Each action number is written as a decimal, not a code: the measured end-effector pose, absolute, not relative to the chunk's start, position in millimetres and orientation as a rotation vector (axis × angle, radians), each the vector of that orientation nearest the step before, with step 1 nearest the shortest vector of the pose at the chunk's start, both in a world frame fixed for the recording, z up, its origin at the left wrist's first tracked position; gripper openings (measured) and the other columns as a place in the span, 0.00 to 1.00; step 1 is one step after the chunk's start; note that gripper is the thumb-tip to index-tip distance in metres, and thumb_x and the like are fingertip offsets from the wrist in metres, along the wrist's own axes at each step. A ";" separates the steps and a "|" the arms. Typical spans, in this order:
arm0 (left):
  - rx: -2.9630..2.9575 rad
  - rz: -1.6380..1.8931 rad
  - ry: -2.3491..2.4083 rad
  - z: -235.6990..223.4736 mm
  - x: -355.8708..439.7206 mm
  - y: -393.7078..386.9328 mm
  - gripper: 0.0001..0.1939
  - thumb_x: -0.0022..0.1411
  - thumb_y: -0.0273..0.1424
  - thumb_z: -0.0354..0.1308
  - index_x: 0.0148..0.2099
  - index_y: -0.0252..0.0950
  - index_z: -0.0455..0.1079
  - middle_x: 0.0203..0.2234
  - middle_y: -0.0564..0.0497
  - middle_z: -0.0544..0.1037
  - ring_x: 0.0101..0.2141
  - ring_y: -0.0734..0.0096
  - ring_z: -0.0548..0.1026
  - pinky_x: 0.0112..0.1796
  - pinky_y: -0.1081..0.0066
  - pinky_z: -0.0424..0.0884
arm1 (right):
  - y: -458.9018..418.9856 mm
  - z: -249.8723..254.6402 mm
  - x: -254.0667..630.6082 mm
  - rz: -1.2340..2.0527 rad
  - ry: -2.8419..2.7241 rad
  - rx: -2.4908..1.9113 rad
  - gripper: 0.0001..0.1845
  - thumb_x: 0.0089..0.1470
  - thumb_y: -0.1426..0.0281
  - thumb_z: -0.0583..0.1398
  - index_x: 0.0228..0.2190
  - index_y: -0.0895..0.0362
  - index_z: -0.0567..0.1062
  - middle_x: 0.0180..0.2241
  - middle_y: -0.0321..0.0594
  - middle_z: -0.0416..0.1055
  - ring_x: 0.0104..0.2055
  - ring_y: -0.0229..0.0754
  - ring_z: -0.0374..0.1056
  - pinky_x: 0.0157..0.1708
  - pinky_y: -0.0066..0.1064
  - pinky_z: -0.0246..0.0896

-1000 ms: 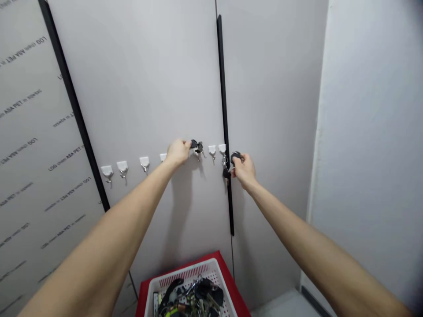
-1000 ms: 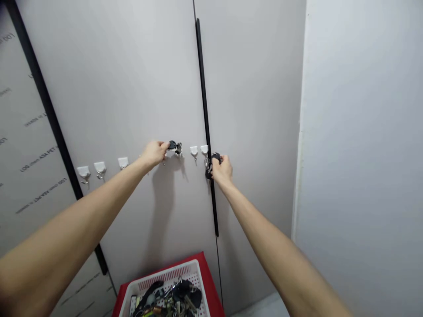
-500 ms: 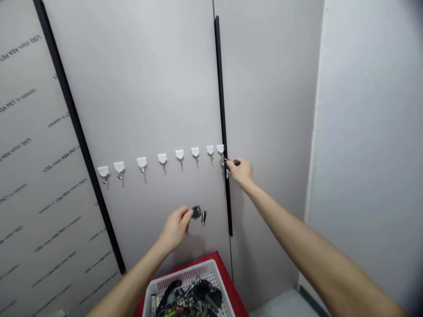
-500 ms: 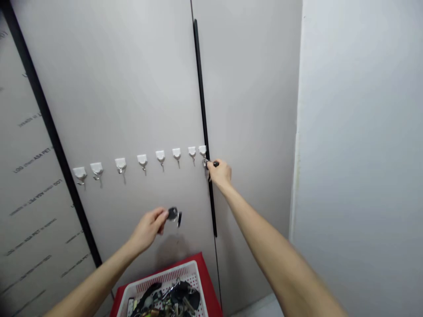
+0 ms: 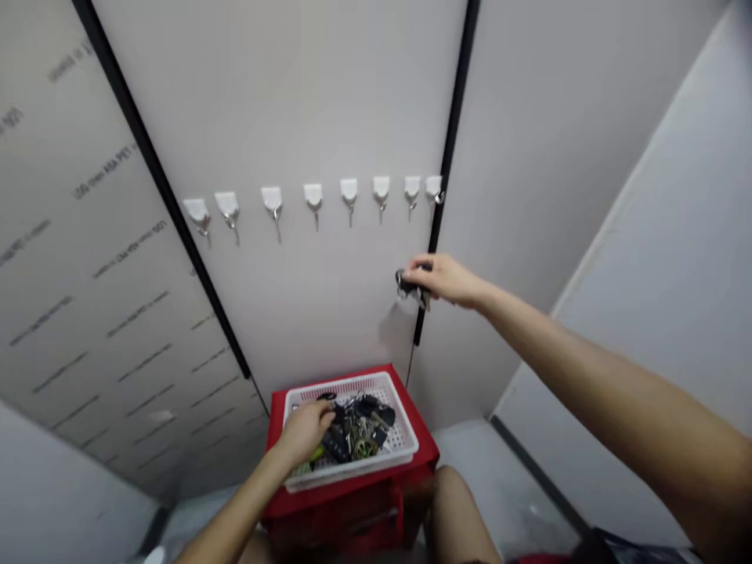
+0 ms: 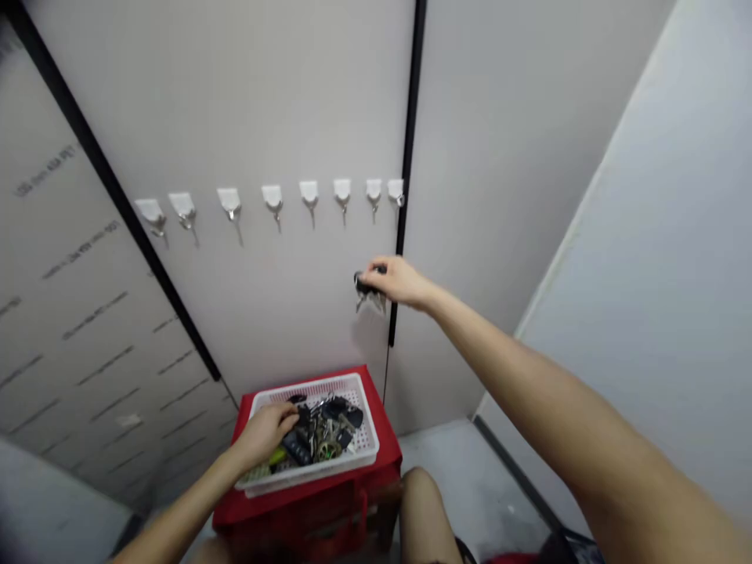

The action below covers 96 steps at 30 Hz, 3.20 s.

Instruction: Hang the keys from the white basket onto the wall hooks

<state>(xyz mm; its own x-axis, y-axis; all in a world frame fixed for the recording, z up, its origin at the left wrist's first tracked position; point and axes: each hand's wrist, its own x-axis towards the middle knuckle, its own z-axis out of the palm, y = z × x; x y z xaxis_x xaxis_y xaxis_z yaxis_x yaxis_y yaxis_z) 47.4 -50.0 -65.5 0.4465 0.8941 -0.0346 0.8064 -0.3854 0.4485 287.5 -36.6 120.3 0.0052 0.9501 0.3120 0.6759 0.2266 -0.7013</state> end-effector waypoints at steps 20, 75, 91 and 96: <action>1.172 0.887 0.703 57.8 54.1 -12.8 0.27 0.46 0.51 0.33 0.13 0.33 0.51 0.05 0.58 0.53 0.08 0.86 0.50 0.12 0.81 0.44 | -19.6 52.1 180.5 1.639 -1.347 -0.778 0.29 0.41 0.49 0.37 0.08 0.59 0.51 0.06 0.29 0.47 0.09 0.27 0.44 0.11 0.22 0.41; 1.192 1.207 1.246 -76.7 25.1 -47.9 0.14 0.35 0.19 0.53 0.30 0.31 0.65 0.27 0.48 0.72 0.28 0.73 0.69 0.31 0.74 0.63 | -45.5 -65.2 177.2 0.705 -2.146 -1.417 0.20 0.45 0.62 0.45 0.16 0.60 0.68 0.14 0.35 0.61 0.18 0.33 0.55 0.21 0.24 0.48; 1.199 1.133 0.844 -22.5 27.3 -63.6 0.14 0.35 0.22 0.54 0.31 0.31 0.67 0.28 0.49 0.72 0.31 0.69 0.67 0.35 0.70 0.60 | -38.5 1.7 144.0 1.014 -1.788 -1.040 0.15 0.37 0.68 0.54 0.31 0.59 0.68 0.28 0.38 0.67 0.29 0.35 0.60 0.32 0.30 0.54; 1.175 1.232 0.862 -4.3 20.0 -58.8 0.13 0.36 0.27 0.55 0.30 0.31 0.67 0.25 0.50 0.72 0.26 0.74 0.66 0.31 0.74 0.60 | -28.7 35.4 127.1 1.041 -1.566 -0.986 0.08 0.33 0.70 0.56 0.23 0.60 0.64 0.17 0.31 0.62 0.21 0.31 0.56 0.23 0.25 0.52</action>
